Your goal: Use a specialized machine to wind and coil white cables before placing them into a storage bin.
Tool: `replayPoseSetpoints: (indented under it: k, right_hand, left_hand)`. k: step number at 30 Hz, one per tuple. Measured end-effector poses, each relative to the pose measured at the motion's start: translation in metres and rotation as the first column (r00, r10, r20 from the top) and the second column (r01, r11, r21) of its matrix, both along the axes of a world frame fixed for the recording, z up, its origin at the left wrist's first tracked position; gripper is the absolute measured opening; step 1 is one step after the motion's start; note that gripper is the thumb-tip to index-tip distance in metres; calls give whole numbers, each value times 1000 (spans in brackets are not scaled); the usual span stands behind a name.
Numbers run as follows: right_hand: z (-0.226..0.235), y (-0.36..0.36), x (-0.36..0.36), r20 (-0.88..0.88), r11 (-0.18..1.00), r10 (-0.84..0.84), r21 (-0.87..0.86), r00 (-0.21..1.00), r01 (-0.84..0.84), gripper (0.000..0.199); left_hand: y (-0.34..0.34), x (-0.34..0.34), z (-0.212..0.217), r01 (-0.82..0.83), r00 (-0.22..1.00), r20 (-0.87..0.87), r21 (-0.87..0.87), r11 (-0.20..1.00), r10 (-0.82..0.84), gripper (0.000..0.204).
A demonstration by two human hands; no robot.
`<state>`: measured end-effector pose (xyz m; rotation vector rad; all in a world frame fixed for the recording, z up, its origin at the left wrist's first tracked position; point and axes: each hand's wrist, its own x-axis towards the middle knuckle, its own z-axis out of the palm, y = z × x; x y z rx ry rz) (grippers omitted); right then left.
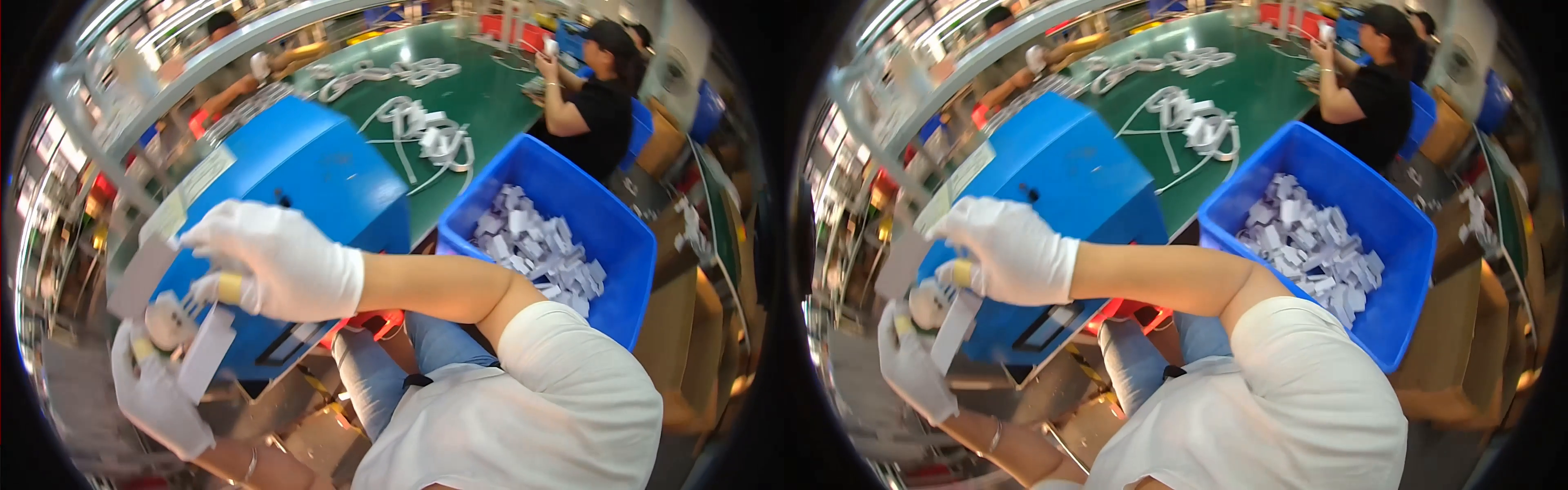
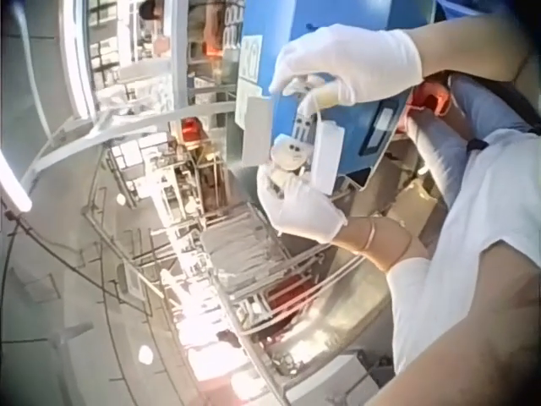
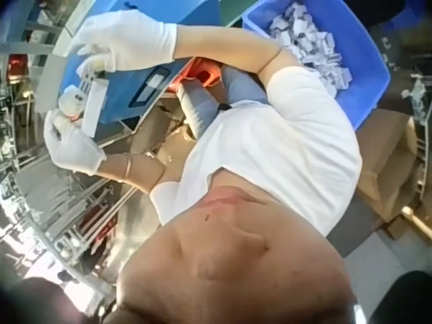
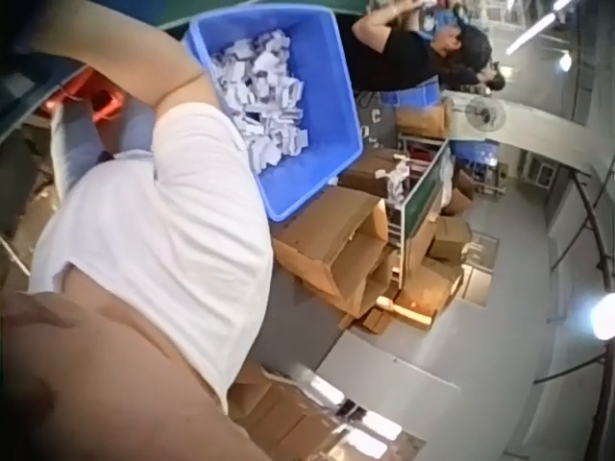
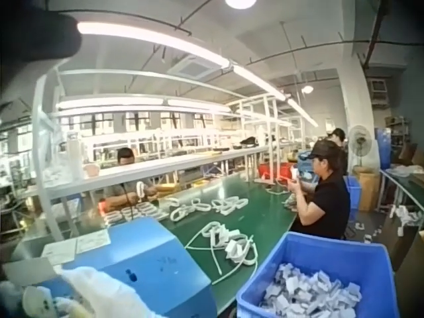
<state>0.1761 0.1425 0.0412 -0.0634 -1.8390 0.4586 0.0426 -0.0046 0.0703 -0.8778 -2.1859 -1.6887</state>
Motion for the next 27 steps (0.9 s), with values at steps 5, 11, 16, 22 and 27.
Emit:
replayPoseSetpoints:
  k: [5,11,16,22,27]
  right_hand:
    - [-8,27,-8,34,995,-54,87,998,51,32]
    - [5,-2,2,115,889,193,-441,975,-124,31]
    - [3,11,9,91,898,102,-437,991,-52,31]
    - [0,14,0,184,849,237,-516,954,-111,29]
    - [-1,21,-2,218,840,278,-528,936,-126,33]
  left_hand:
    - [22,-25,-16,106,964,-241,-48,993,-114,24]
    - [9,-13,-26,208,953,-245,116,971,-175,21]
    - [25,-12,-19,294,916,-288,11,956,-279,27]
    - [27,-27,-20,195,878,-443,-16,981,-182,28]
    - [30,-34,-28,360,916,149,108,927,-373,25]
